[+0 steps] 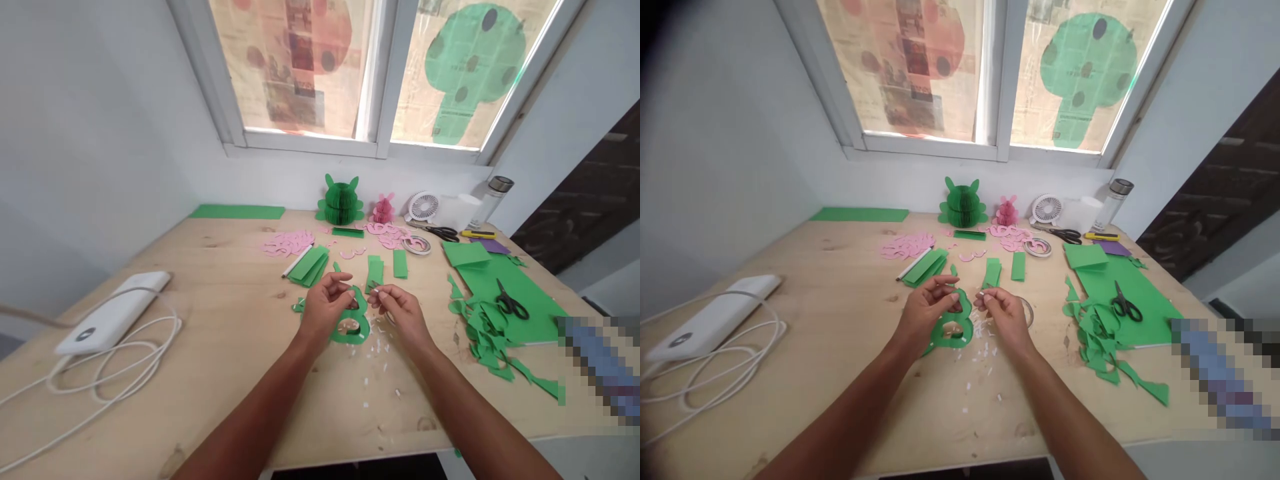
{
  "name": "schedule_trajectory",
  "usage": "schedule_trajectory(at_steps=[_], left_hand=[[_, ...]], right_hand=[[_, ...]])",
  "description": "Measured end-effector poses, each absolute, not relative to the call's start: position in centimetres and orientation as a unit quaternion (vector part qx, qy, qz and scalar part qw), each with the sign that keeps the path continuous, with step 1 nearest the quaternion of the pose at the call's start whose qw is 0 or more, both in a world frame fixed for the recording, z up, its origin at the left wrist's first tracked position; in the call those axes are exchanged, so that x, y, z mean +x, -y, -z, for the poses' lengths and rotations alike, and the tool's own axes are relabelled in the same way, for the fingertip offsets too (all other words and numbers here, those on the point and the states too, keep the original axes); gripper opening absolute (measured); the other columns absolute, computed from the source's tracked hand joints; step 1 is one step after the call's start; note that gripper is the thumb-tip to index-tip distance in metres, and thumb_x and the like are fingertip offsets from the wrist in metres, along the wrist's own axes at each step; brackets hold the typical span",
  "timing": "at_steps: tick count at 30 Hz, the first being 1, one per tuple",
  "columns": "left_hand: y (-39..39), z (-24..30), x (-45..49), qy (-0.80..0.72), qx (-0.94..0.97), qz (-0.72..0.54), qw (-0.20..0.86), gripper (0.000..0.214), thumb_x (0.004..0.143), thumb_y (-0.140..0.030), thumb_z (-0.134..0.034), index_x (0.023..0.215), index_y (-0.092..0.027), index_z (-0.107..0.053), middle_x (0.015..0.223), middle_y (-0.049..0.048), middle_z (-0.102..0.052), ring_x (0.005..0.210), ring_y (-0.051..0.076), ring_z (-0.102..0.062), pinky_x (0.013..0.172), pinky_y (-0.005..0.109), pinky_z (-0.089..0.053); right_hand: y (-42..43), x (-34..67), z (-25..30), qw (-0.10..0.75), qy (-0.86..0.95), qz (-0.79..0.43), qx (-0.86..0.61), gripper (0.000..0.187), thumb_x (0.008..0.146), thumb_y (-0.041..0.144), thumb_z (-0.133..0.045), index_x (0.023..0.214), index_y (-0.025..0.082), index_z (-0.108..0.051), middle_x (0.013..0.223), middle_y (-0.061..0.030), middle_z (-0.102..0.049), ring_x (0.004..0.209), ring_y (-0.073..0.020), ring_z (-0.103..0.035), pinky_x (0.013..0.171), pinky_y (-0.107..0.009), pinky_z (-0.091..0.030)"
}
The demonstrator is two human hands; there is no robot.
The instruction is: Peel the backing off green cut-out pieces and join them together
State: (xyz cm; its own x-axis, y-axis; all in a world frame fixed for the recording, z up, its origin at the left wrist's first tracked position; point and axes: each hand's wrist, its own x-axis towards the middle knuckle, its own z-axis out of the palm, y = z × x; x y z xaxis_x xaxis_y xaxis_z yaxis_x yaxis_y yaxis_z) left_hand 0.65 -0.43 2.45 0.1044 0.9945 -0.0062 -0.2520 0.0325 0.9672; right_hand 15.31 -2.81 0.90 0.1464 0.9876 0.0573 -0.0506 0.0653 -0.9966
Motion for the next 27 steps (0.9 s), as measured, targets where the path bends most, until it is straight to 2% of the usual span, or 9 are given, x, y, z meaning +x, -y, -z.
schedule_trajectory(at_steps=[17,27], left_hand=[[0.9,-2.2,0.4,-0.423,0.459,-0.506,0.596,0.032,0.061,-0.021,-0.067,0.091,-0.015,-0.058,0.061,-0.0027,-0.06,0.054,0.012,-0.058,0.057,0.025,-0.049],[1.0,-2.2,0.4,-0.417,0.452,-0.508,0.603,0.031,0.062,-0.02,-0.066,0.091,-0.015,-0.058,0.061,-0.0029,-0.059,0.054,0.012,-0.058,0.057,0.025,-0.049]], right_hand=[[3.6,15.2,-1.7,0.55,0.486,-0.445,-0.513,0.022,0.073,0.038,-0.062,0.074,0.017,-0.065,0.067,-0.0036,-0.066,0.063,-0.0149,-0.058,0.063,-0.027,-0.045],[3.9,15.5,-0.7,0.54,0.56,-0.353,-0.52,0.021,0.08,0.033,-0.055,0.086,0.018,-0.068,0.08,-0.0063,-0.069,0.077,-0.0195,-0.062,0.071,-0.031,-0.047]])
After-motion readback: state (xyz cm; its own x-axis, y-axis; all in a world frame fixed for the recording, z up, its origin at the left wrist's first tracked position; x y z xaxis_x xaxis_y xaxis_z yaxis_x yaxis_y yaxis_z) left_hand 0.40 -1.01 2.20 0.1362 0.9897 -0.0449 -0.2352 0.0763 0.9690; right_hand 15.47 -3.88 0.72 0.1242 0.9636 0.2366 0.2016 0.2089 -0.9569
